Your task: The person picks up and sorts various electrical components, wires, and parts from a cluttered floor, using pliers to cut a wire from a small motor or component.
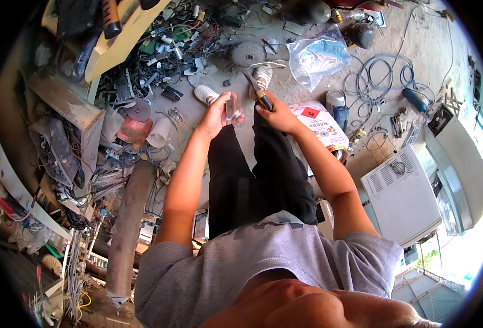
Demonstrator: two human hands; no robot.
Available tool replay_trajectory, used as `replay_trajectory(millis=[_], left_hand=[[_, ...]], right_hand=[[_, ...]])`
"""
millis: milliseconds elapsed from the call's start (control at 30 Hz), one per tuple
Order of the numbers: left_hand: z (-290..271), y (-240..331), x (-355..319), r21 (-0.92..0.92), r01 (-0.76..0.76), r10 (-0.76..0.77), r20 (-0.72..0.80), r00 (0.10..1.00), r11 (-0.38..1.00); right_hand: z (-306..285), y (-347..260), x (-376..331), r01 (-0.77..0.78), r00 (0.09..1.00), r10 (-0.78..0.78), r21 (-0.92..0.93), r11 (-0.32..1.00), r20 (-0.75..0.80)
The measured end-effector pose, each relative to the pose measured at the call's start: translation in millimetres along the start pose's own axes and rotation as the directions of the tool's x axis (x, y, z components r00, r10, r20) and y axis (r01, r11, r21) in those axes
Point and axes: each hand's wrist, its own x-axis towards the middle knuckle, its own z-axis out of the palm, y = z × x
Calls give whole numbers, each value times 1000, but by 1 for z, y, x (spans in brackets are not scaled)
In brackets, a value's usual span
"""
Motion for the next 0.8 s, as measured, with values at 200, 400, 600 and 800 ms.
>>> replay_trajectory(millis=[200,400,600,800], left_hand=[[-81,-25,-26,682,135,-210,28,977,719],[-142,-80,-91,953,30,-195,-92,977,-302],[-162,-81,-99,965,-70,-234,10,972,-252],[-167,-84,-118,998,-50,-635,66,770,43]], right_hand=[[12,8,-44,-106,986,147,-381,918,80],[37,15,-105,-92,938,277,-623,777,207],[69,23,-112,-49,906,319,-679,732,278],[64,-16,-128,-48,855,285,-482,875,432]])
